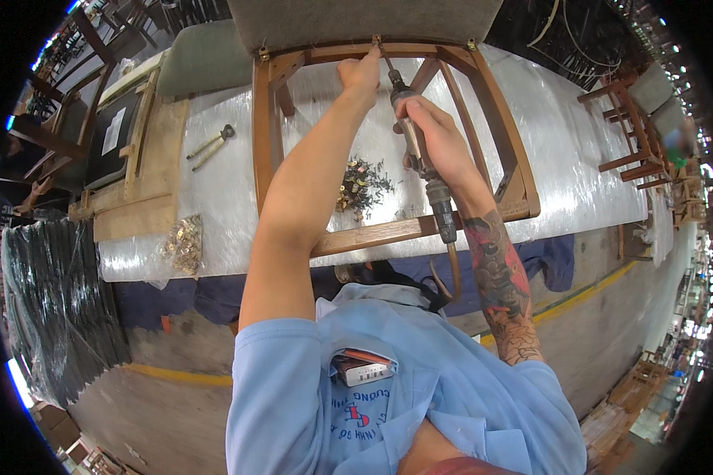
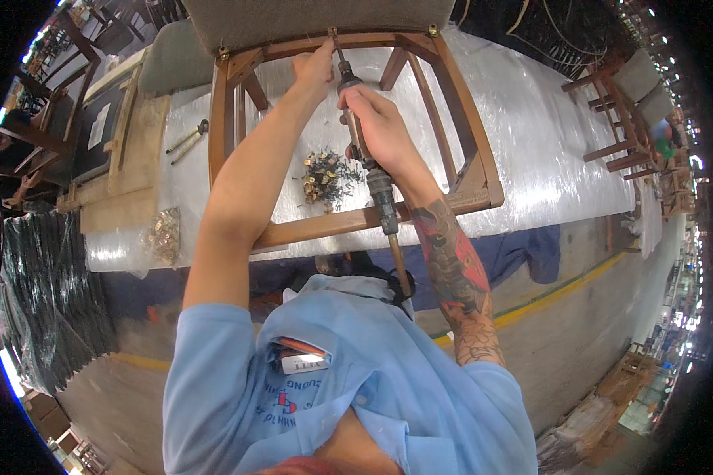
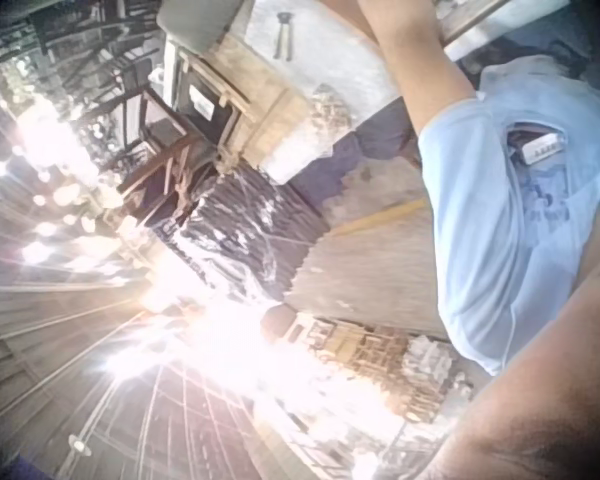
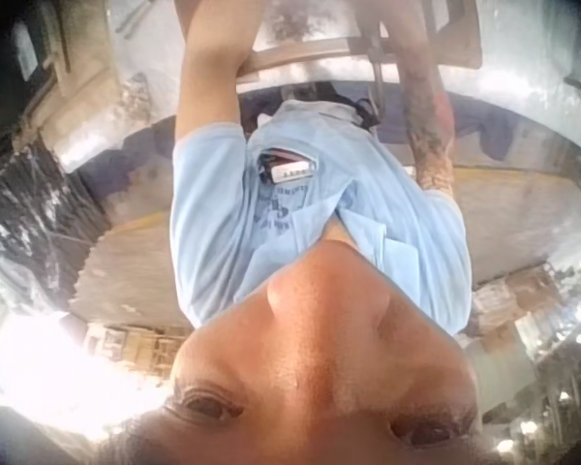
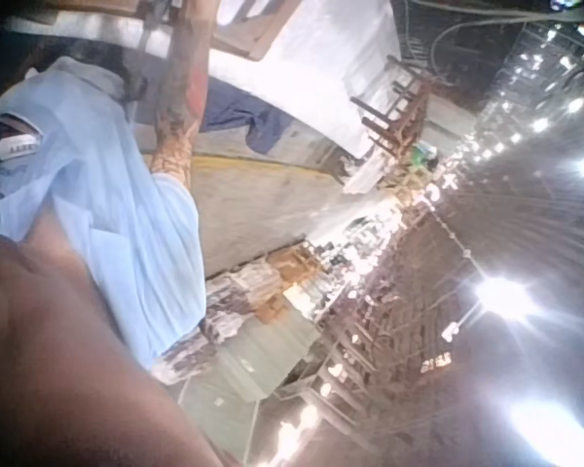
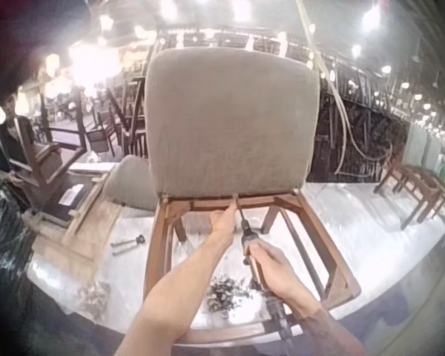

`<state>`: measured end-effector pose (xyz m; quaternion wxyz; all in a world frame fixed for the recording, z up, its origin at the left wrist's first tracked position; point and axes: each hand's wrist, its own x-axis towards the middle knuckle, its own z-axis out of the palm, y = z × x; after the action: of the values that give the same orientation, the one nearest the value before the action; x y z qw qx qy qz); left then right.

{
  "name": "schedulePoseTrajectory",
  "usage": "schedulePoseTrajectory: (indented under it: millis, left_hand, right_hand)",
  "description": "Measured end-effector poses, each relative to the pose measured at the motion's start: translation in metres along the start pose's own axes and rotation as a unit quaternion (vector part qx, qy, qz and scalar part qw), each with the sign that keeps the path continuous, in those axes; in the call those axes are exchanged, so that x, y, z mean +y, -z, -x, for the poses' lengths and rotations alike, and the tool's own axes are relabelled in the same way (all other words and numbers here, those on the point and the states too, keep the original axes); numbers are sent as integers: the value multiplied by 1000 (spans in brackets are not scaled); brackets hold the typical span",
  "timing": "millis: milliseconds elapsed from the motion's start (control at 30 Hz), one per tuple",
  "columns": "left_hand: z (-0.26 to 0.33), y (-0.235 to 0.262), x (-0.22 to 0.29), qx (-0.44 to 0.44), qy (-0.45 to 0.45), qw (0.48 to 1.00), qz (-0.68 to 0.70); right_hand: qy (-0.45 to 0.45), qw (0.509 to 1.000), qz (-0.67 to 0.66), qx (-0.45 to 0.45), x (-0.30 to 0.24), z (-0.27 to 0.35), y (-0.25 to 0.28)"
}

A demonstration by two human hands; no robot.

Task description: The person uses a pneumatic impact driver to attach a chair back to a wooden chair frame. They position the back, drive screws into the frame, and then flip the chair upright to inspect the assembly. The person repeats the process on a second chair.

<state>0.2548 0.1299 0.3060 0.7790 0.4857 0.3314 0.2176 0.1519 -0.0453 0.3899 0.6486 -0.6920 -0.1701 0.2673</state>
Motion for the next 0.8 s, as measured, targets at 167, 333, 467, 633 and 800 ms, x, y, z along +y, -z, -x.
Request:
schedulePoseTrajectory:
  millis: [167,333,467,633,800]
  left_hand:
    - [-1,-1,-3,13,-11,1000,-9]
    - [-5,-4,-10,24,-36,999,-30]
    - [-14,-4,-16,45,-52,996,-50]
    - [-17,-8,-17,71,-38,995,-62]
    - [-3,-10,-3,72,2,996,-56]
  right_hand:
    - [-11,1000,8,14,-3,-4,-4]
    - [19,1000,-16,16,4,-12,-1]
    - [1,1000,-12,20,-1,-8,-6]
    - [18,1000,-10,24,0,-10,-7]
    - [9,999,-5,36,-1,-12,-8]
